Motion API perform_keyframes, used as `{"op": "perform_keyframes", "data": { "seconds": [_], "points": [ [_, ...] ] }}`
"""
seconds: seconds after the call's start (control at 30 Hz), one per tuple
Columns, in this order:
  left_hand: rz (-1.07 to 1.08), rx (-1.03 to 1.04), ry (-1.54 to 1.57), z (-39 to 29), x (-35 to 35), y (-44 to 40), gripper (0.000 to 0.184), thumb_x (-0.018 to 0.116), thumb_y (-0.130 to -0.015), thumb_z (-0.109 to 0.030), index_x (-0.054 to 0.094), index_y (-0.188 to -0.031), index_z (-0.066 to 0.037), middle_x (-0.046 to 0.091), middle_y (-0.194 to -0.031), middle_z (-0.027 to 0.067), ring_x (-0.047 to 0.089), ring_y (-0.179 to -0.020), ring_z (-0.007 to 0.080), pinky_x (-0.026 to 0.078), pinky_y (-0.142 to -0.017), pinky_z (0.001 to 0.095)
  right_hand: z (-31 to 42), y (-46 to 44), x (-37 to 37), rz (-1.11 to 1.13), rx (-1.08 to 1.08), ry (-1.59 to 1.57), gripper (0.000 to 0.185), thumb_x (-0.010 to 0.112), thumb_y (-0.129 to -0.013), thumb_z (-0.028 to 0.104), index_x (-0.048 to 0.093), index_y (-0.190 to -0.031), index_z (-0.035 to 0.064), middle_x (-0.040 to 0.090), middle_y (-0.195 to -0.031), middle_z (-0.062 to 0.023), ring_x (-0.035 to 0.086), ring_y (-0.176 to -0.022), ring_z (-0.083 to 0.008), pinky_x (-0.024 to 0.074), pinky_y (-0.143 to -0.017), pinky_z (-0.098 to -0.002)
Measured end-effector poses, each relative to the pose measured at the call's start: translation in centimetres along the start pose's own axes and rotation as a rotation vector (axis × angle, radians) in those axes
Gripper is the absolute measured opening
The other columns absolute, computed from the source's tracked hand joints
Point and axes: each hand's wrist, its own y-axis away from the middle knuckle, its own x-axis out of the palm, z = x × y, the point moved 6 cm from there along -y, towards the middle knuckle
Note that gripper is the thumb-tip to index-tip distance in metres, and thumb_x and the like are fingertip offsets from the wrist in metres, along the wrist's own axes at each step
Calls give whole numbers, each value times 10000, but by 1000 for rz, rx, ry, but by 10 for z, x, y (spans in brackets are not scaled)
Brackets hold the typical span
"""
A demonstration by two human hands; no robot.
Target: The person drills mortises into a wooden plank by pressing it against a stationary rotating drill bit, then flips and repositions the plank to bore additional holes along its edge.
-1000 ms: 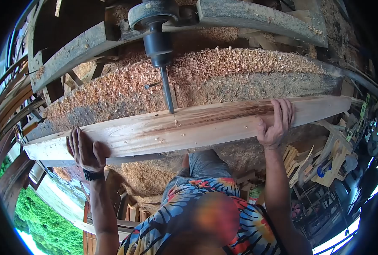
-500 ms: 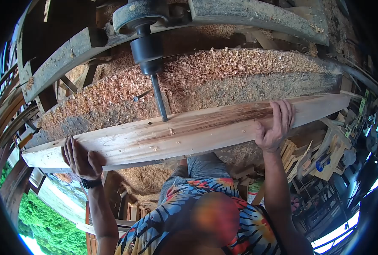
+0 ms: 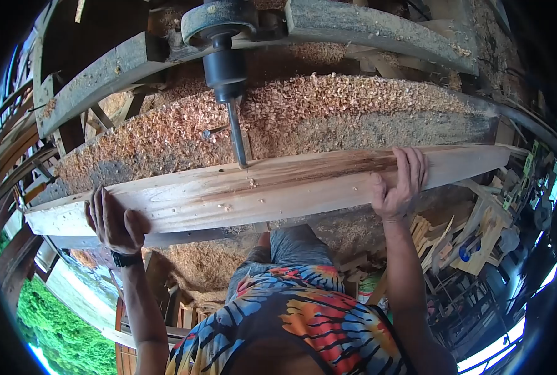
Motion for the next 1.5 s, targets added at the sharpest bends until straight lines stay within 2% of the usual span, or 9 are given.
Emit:
{"op": "perform_keyframes", "data": {
  "seconds": [0.07,0.1,0.23,0.7,1.27,1.47,1.5],
  "points": [
    [-31,9,4,1,0,-3,588,585,-981,-304,627,-1377,128,666,-1395,294,602,-1353,466,319,-1233,586,-1,-1,0,-14,-11,-2,655,591,-968,528,668,-1281,-42,642,-1275,-228,572,-1258,-452,364,-1151,-598],
    [-54,11,15,4,1,-2,613,617,-962,-348,637,-1372,106,680,-1357,301,624,-1326,458,314,-1229,580,-1,-1,1,-21,-16,-6,643,599,-965,515,668,-1280,-41,643,-1274,-228,573,-1256,-452,367,-1149,-597],
    [-68,4,17,5,2,-8,613,625,-947,-346,642,-1381,87,675,-1372,291,627,-1331,431,314,-1230,567,1,-5,0,-46,-27,-3,633,607,-956,501,671,-1283,-38,650,-1269,-226,579,-1255,-446,371,-1150,-588],
    [-116,18,11,9,7,-25,588,652,-928,-311,649,-1374,72,673,-1376,285,614,-1336,440,303,-1224,555,-5,-24,4,-145,-47,-41,585,676,-907,407,691,-1299,-27,676,-1282,-214,603,-1259,-433,370,-1166,-569],
    [-168,20,4,5,5,-53,533,637,-943,-287,676,-1325,83,704,-1324,274,643,-1292,423,363,-1192,526,-9,-50,7,-182,-24,-55,547,702,-907,404,714,-1267,-8,694,-1271,-200,609,-1268,-410,373,-1169,-543],
    [-145,-21,27,8,5,-54,540,649,-941,-311,670,-1339,53,696,-1336,250,622,-1310,417,336,-1208,515,-9,-51,9,-189,-18,-60,536,719,-910,414,714,-1249,0,697,-1267,-189,609,-1266,-401,381,-1161,-536],
    [-120,-45,39,8,4,-55,532,650,-950,-334,659,-1348,20,678,-1353,233,598,-1326,403,328,-1207,517,-10,-50,9,-194,-13,-56,534,722,-911,417,714,-1247,2,698,-1267,-187,609,-1266,-400,381,-1160,-536]
  ]
}}
